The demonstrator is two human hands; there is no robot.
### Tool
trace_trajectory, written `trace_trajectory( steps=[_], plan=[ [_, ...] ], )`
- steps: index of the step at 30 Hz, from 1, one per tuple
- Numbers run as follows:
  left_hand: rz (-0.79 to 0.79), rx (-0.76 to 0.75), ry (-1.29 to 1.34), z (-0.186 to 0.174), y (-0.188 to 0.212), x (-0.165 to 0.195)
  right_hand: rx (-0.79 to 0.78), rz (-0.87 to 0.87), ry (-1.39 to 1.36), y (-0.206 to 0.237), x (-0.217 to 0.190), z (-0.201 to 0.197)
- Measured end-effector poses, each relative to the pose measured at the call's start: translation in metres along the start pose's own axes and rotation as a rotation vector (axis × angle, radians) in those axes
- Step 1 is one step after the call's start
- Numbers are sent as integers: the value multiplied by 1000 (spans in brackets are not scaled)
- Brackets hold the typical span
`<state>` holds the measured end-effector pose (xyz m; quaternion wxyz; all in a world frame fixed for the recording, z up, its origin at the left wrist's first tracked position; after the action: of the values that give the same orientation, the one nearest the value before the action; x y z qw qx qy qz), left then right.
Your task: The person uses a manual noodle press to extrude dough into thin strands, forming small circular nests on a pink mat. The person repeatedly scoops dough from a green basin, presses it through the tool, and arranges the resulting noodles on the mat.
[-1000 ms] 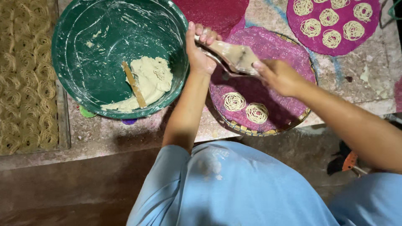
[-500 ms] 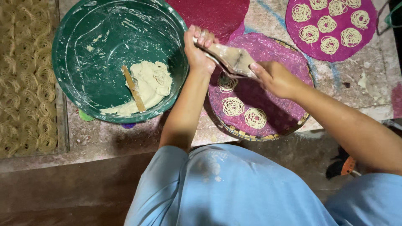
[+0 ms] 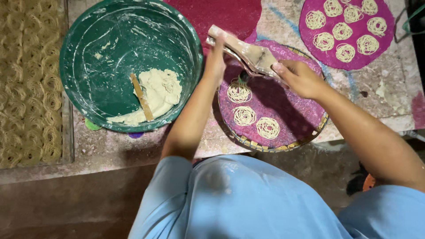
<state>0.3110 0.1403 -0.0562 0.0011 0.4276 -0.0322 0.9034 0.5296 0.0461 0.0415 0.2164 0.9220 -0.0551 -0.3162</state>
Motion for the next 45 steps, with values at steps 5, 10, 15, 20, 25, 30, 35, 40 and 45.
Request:
trace_trajectory(
  steps=[5, 10, 15, 20, 25, 30, 35, 40, 45],
  plan=[
    [-478, -220, -352, -14, 43, -34, 17, -22, -104, 1, 8, -3],
    [-506, -171, -485, -23, 40, -55, 57, -44, -189, -8, 11, 5],
    [390, -410, -990, -18, 61, -5, 130, 0, -444, -10, 37, 10],
    [256, -496, -1558, -7, 106, 18, 205, -42, -752, 19, 82, 17],
    [636, -703, -1473, 39, 137, 23, 211, -194, -1059, 64, 108, 32],
    [678, -755, -1539, 48, 137, 5, 266, -207, -1174, 96, 123, 48],
    [653, -743, -1567, 50, 131, -3, 300, -186, -1252, 114, 134, 53],
    [577, -564, -1568, 35, 124, 13, 397, -154, -1246, 126, 141, 53],
    [594, -547, -1655, 25, 119, 31, 355, -153, -1349, 125, 138, 55]
  ],
)
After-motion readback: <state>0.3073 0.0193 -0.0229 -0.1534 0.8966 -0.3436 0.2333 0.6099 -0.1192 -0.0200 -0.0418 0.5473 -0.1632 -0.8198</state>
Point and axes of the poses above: each hand's wrist, its own y-axis away from the middle knuckle, its own z-axis out of the palm, x = y × z, the point moved 6 cm from there along -y, towards the middle knuckle, and after that the axes turned 13 degrees about z, right-handed, at the moved point
